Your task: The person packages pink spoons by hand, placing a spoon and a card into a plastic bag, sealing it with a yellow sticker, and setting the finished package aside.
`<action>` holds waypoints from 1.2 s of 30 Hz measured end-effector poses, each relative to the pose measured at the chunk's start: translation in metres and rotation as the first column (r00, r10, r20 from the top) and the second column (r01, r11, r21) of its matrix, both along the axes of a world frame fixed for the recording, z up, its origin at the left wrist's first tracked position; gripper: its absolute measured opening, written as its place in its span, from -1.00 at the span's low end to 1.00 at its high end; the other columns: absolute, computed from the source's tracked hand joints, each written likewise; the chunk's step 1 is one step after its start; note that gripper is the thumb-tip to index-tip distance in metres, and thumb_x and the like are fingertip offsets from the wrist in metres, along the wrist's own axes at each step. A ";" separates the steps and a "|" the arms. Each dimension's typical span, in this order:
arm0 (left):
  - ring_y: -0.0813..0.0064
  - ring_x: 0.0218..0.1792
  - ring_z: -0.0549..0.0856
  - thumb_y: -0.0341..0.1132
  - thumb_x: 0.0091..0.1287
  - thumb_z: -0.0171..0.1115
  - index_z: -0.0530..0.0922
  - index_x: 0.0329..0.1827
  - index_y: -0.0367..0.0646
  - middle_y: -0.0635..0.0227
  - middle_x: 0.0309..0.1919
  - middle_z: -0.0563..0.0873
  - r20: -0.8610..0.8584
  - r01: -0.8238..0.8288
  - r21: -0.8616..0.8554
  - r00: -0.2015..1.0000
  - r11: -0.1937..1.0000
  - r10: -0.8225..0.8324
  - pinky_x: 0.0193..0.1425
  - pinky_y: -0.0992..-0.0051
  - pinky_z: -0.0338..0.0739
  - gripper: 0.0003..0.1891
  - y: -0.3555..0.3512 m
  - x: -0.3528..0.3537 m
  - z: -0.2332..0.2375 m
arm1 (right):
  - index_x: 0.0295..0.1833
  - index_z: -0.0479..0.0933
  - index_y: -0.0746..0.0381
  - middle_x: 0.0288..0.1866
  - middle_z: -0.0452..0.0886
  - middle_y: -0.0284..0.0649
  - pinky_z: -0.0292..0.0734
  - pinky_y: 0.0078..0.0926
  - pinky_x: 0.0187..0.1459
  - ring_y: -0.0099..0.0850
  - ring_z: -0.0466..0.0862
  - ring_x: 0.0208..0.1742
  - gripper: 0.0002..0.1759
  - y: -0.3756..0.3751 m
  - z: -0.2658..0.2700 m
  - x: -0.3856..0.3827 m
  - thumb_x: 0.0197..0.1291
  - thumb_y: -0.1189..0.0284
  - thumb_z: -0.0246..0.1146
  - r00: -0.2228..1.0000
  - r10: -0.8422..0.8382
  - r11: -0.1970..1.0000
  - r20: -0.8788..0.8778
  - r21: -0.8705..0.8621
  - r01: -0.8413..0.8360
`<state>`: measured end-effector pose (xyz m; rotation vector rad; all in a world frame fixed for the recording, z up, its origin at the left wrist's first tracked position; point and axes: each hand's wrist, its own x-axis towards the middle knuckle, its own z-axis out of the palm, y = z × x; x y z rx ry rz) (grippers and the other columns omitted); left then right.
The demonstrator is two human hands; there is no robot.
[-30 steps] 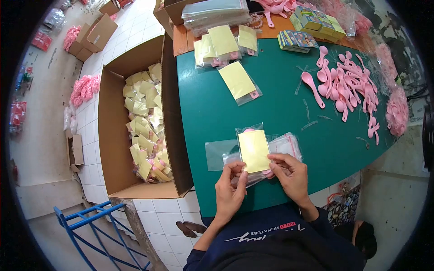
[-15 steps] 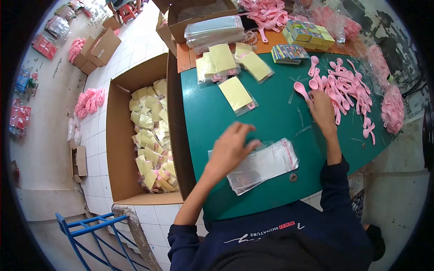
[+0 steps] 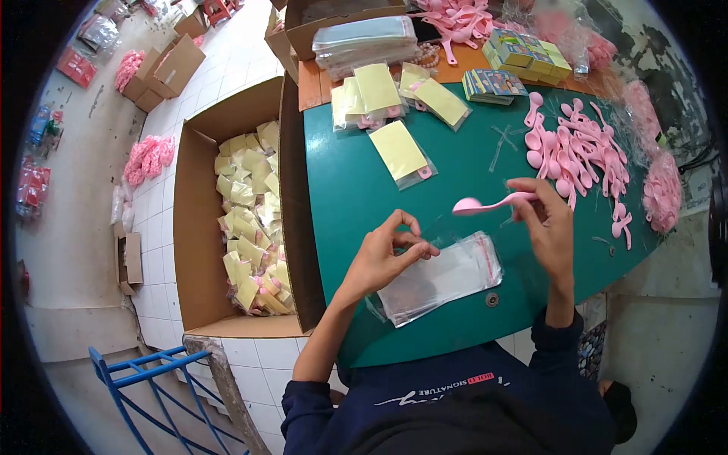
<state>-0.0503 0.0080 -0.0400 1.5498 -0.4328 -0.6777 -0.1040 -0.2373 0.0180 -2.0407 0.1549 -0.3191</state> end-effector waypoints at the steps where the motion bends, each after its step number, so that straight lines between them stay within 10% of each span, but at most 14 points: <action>1: 0.57 -0.24 0.71 -0.42 0.33 0.16 0.31 -0.15 -0.22 0.18 -0.33 0.75 -0.036 -0.010 -0.032 0.999 0.999 0.009 -0.18 0.57 0.55 -0.81 0.001 -0.002 -0.002 | -0.14 0.53 0.34 -0.41 0.58 -0.29 0.45 -0.67 -0.44 -0.63 0.54 -0.49 -0.84 0.012 0.006 -0.002 0.17 0.55 0.25 0.998 -0.060 0.997 0.025 0.053 0.058; 16: 0.65 -0.20 0.64 -0.37 0.33 0.20 0.44 0.13 -0.28 0.23 -0.20 0.72 -0.115 0.010 -0.118 0.993 0.993 -0.023 -0.12 0.61 0.51 -0.66 -0.009 -0.012 0.005 | -0.08 0.52 0.30 -0.43 0.59 -0.22 0.49 -0.57 -0.41 -0.55 0.58 -0.48 -0.76 0.025 0.016 -0.005 0.14 0.49 0.30 0.938 0.305 0.951 -0.163 -0.010 -0.310; 20: 0.65 -0.21 0.62 -0.26 0.41 0.09 0.55 0.03 -0.33 0.29 -0.23 0.72 0.070 0.146 0.137 0.985 0.980 -0.156 -0.07 0.56 0.52 -0.69 -0.004 -0.008 0.013 | 0.01 0.52 0.25 -0.40 0.60 -0.20 0.51 -0.55 -0.38 -0.50 0.61 -0.46 -0.75 0.035 0.019 -0.003 0.21 0.48 0.22 0.929 0.364 0.929 -0.058 -0.045 -0.367; 21: 0.64 -0.50 0.52 -0.18 0.43 0.04 0.63 -0.11 -0.25 0.30 -0.52 0.65 0.103 0.154 0.157 0.980 0.976 -0.171 -0.38 0.52 0.44 -0.68 -0.003 -0.009 0.017 | 0.01 0.54 0.24 -0.39 0.60 -0.20 0.52 -0.54 -0.37 -0.50 0.61 -0.45 -0.76 0.037 0.015 -0.003 0.22 0.48 0.21 0.943 0.331 0.943 -0.036 -0.012 -0.332; 28: 0.62 -0.48 0.58 -0.25 0.43 0.02 0.65 -0.06 -0.20 0.31 -0.36 0.73 0.079 0.032 -0.091 0.997 0.995 -0.025 -0.32 0.57 0.51 -0.72 0.008 -0.016 0.040 | -0.25 0.65 0.22 -0.31 0.63 -0.25 0.53 -0.51 -0.25 -0.47 0.61 -0.31 -0.81 0.006 0.014 0.074 0.24 0.37 0.17 0.724 0.672 0.737 0.154 -0.046 -0.674; 30: 0.53 -0.29 0.71 -0.27 0.41 0.05 0.65 -0.04 -0.19 0.31 -0.21 0.75 0.210 0.153 -0.175 0.971 0.973 -0.115 -0.16 0.56 0.58 -0.74 0.019 -0.018 0.039 | -0.22 0.67 0.24 -0.21 0.64 -0.20 0.51 -0.47 -0.19 -0.41 0.61 -0.20 -0.68 -0.049 -0.005 0.137 0.30 0.32 0.03 0.945 0.327 0.941 0.008 -0.090 -0.325; 32: 0.47 -0.18 0.74 -0.28 0.40 0.06 0.65 -0.04 -0.19 0.30 -0.19 0.75 0.241 0.316 -0.180 0.932 0.932 -0.270 -0.09 0.54 0.59 -0.74 0.031 -0.018 0.048 | -0.17 0.62 0.34 -0.18 0.66 0.02 0.52 -0.20 -0.21 -0.08 0.66 -0.25 -0.54 -0.105 -0.034 0.197 0.21 0.11 0.12 0.983 -0.112 0.851 0.145 -0.496 0.170; 36: 0.41 -0.15 0.73 -0.28 0.39 0.07 0.65 -0.04 -0.22 0.26 -0.16 0.74 0.161 0.358 -0.337 0.933 0.871 -0.322 -0.10 0.50 0.61 -0.73 0.033 -0.027 0.048 | -0.26 0.60 0.36 -0.25 0.63 0.09 0.48 -0.14 -0.20 0.00 0.62 -0.25 -0.51 -0.182 -0.087 0.259 0.15 0.06 0.21 0.919 -0.379 0.681 -0.106 -0.705 0.199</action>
